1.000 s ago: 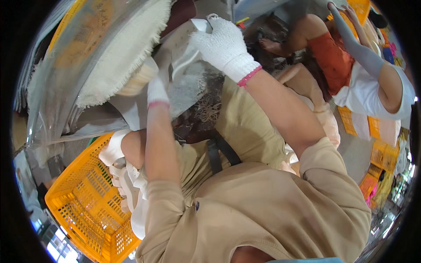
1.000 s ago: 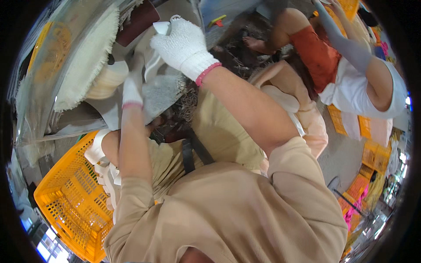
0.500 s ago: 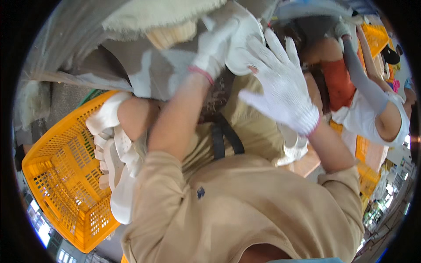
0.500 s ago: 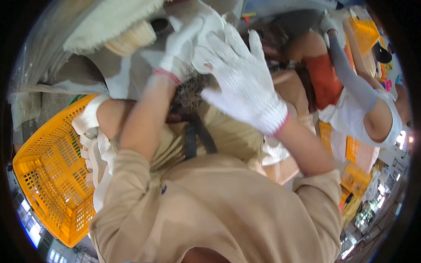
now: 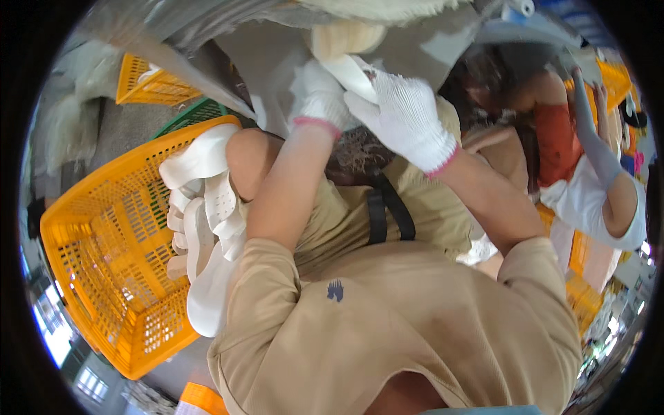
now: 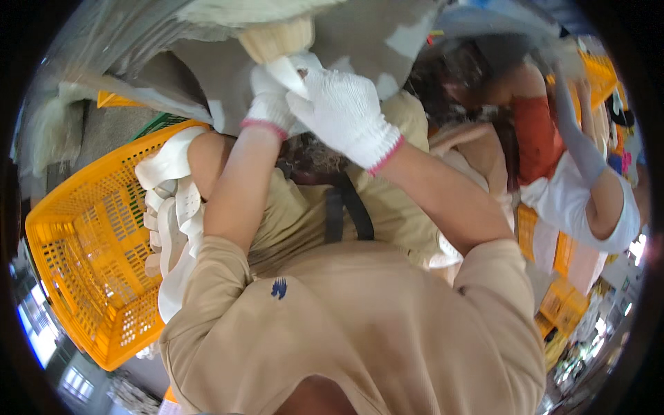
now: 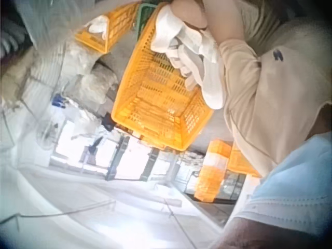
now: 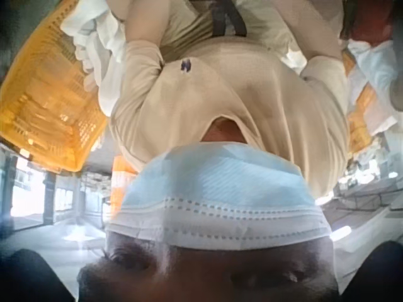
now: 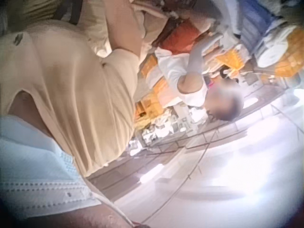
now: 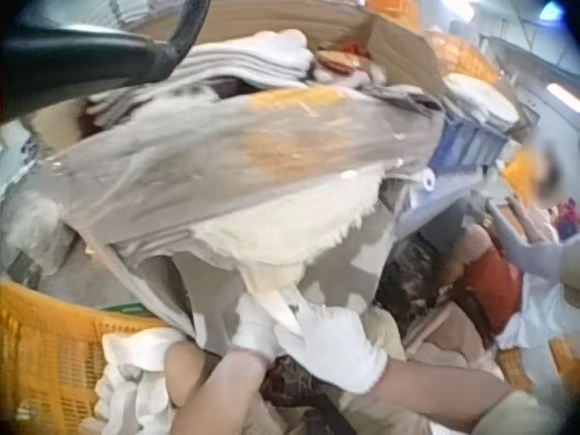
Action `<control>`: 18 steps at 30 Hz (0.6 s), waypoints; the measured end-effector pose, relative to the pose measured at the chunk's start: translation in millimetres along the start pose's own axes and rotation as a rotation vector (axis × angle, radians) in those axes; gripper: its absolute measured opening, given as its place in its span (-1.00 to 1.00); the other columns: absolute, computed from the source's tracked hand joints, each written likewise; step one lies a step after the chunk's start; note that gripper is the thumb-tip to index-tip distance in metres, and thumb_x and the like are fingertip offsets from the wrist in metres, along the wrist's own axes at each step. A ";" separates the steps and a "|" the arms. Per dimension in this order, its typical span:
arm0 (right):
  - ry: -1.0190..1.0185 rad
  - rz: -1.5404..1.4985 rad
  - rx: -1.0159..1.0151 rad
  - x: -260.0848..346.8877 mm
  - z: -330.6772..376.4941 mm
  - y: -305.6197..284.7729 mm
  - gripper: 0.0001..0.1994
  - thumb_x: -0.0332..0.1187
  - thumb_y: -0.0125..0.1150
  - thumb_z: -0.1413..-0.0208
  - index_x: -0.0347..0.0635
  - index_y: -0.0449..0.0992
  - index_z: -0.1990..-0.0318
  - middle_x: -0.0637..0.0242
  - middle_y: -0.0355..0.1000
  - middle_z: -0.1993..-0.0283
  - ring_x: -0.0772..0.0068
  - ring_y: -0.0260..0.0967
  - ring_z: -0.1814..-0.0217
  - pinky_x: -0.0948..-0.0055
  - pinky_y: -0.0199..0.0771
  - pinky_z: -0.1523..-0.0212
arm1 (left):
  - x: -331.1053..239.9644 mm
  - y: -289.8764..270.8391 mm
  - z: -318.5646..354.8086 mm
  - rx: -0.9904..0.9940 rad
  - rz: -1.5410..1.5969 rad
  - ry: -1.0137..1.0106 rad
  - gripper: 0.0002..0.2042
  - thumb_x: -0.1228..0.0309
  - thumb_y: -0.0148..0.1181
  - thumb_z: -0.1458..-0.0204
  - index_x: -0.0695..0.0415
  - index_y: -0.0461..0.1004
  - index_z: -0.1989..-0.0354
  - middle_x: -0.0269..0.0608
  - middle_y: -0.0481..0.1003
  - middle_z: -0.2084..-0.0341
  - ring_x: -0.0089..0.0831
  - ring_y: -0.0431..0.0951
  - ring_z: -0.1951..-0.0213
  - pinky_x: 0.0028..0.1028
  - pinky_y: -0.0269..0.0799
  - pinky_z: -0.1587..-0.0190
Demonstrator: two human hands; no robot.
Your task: The person sits on the floor and repeatedly picks up white shoe insoles from a yellow basket. They rub each insole against a rotating brush mounted above, then place the insole back into the basket. The cycle continues throughout the clip.
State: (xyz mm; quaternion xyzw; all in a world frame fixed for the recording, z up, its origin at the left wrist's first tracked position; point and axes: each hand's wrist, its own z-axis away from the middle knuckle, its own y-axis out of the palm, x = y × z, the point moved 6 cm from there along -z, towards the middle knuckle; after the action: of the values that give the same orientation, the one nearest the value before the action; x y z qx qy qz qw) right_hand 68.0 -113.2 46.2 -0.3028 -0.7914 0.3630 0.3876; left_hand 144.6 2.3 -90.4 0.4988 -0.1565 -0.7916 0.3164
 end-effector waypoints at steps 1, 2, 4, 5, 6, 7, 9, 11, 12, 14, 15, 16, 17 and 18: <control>-0.014 -0.028 -0.069 -0.4 1.1 -7.1 -0.73 -0.14 0.33 -0.15 -0.14 0.61 0.17 0.20 0.56 0.44 0.10 0.58 0.40 0.21 0.57 0.38 | 3.7 -1.9 -2.4 -0.012 0.050 -0.095 -0.52 0.08 -0.27 -0.34 0.14 0.48 -0.11 0.01 0.55 0.00 -0.09 0.60 0.04 -0.14 0.59 0.01; -0.047 -0.058 -0.151 5.0 8.5 -13.1 -0.73 -0.13 0.34 -0.14 -0.13 0.61 0.19 0.22 0.55 0.44 0.11 0.57 0.42 0.22 0.55 0.41 | 9.2 -6.8 3.7 -0.034 0.086 -0.218 -0.48 0.03 -0.29 -0.34 0.15 0.47 -0.11 0.03 0.55 -0.01 -0.06 0.61 0.02 -0.15 0.61 0.00; -0.044 0.054 -0.108 4.0 7.6 -4.9 -0.78 -0.11 0.35 -0.12 0.02 0.65 0.19 0.23 0.55 0.47 0.13 0.57 0.43 0.19 0.53 0.44 | 15.5 -3.0 -5.1 0.184 0.184 -0.293 -0.40 -0.07 -0.33 -0.36 0.18 0.44 -0.18 0.05 0.55 -0.02 -0.04 0.61 -0.01 -0.12 0.58 -0.09; 0.083 0.104 -0.027 -2.2 3.2 1.3 -0.67 -0.01 0.35 -0.12 -0.08 0.67 0.21 0.14 0.57 0.45 0.09 0.59 0.42 0.20 0.56 0.40 | -2.1 -3.4 -12.4 0.209 -0.336 0.134 -0.42 -0.06 -0.31 -0.36 0.16 0.45 -0.16 0.02 0.56 0.00 -0.07 0.61 -0.01 -0.16 0.57 -0.09; 0.083 0.130 -0.023 -0.9 -4.4 5.2 -0.55 0.10 0.36 -0.12 -0.18 0.68 0.23 0.06 0.59 0.44 0.05 0.60 0.40 0.22 0.58 0.37 | -14.7 -1.6 -13.2 0.190 -0.577 0.350 -0.43 -0.06 -0.29 -0.36 0.15 0.46 -0.14 0.00 0.57 0.02 -0.08 0.62 0.00 -0.18 0.57 -0.09; 0.145 0.136 0.047 -1.4 -17.2 9.0 -0.52 0.14 0.35 -0.11 -0.19 0.68 0.29 0.05 0.58 0.45 0.05 0.60 0.40 0.19 0.58 0.35 | -21.5 0.9 -11.3 0.147 -0.660 0.551 -0.44 -0.06 -0.27 -0.36 0.15 0.47 -0.12 -0.02 0.58 0.04 -0.10 0.62 0.02 -0.20 0.57 -0.09; 0.258 0.073 0.096 -1.9 -34.0 7.2 -0.47 0.19 0.30 -0.09 -0.19 0.67 0.41 0.02 0.59 0.43 -0.01 0.60 0.37 0.14 0.59 0.31 | -8.8 -2.5 -18.4 0.203 -0.224 0.358 -0.44 -0.09 -0.22 -0.33 0.16 0.49 -0.08 -0.04 0.59 0.10 -0.12 0.63 0.06 -0.21 0.58 -0.05; 0.233 -0.089 0.210 -11.0 -38.3 17.8 -0.52 0.14 0.28 -0.07 -0.17 0.68 0.36 -0.01 0.61 0.37 -0.09 0.61 0.30 0.07 0.60 0.25 | 14.0 -4.2 -19.0 0.242 0.242 0.072 -0.43 -0.13 -0.17 -0.31 0.16 0.50 -0.03 -0.07 0.61 0.15 -0.14 0.64 0.10 -0.22 0.59 -0.02; 0.172 -0.185 0.198 -9.8 -34.5 16.5 -0.55 0.11 0.27 -0.06 -0.15 0.69 0.34 -0.02 0.62 0.34 -0.12 0.61 0.26 0.03 0.60 0.23 | 26.8 -1.1 -15.4 0.304 0.349 -0.128 -0.39 -0.17 -0.13 -0.28 0.20 0.51 -0.01 -0.07 0.61 0.21 -0.15 0.65 0.16 -0.18 0.61 0.03; 0.390 -0.195 0.629 -5.8 -6.1 3.7 -0.41 0.15 0.35 0.09 -0.30 0.66 0.20 -0.20 0.59 0.25 -0.17 0.58 0.12 0.09 0.57 0.04 | 48.8 -0.7 -1.0 0.313 0.342 -0.436 -0.31 -0.25 -0.11 -0.23 0.27 0.52 0.11 0.01 0.58 0.36 -0.03 0.62 0.35 -0.02 0.63 0.19; 0.404 -0.306 0.633 0.7 8.0 -6.2 -0.39 0.11 0.39 0.13 -0.32 0.63 0.14 -0.16 0.60 0.26 -0.13 0.59 0.15 0.12 0.58 0.06 | 49.4 2.5 4.5 0.386 0.344 -0.447 -0.26 -0.31 -0.04 -0.18 0.28 0.49 0.03 0.08 0.56 0.22 0.00 0.61 0.18 -0.02 0.58 0.00; 0.426 -0.425 0.629 11.2 13.5 -16.1 -0.36 0.06 0.43 0.17 -0.35 0.60 0.08 -0.13 0.60 0.26 -0.08 0.60 0.19 0.14 0.59 0.09 | 50.2 2.0 8.7 0.380 0.355 -0.494 -0.20 -0.37 0.02 -0.14 0.29 0.46 -0.05 0.16 0.55 0.07 0.04 0.59 0.01 -0.02 0.52 -0.19; 0.364 -0.512 0.385 13.3 18.8 -17.2 -0.37 0.01 0.45 0.18 -0.35 0.57 0.04 -0.07 0.60 0.27 0.00 0.60 0.20 0.17 0.60 0.10 | 42.4 7.9 8.9 0.477 0.382 -0.430 -0.19 -0.37 0.02 -0.13 0.29 0.45 -0.06 0.17 0.55 0.07 0.05 0.59 0.01 -0.01 0.51 -0.19; 0.474 -0.578 0.518 16.0 14.5 -12.2 -0.31 -0.17 0.50 0.14 -0.26 0.44 -0.18 0.13 0.55 0.14 0.24 0.54 0.12 0.28 0.58 0.06 | 39.2 6.8 7.4 0.414 0.423 -0.430 -0.18 -0.38 0.01 -0.12 0.29 0.45 -0.07 0.17 0.55 0.07 0.05 0.59 0.01 -0.01 0.51 -0.18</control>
State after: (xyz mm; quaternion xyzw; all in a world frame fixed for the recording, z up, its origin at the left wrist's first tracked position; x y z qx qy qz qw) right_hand 45.2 -112.7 56.1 -0.0372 -0.6159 0.3465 0.7065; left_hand 128.5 -29.0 -110.2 0.3309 -0.4763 -0.7469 0.3253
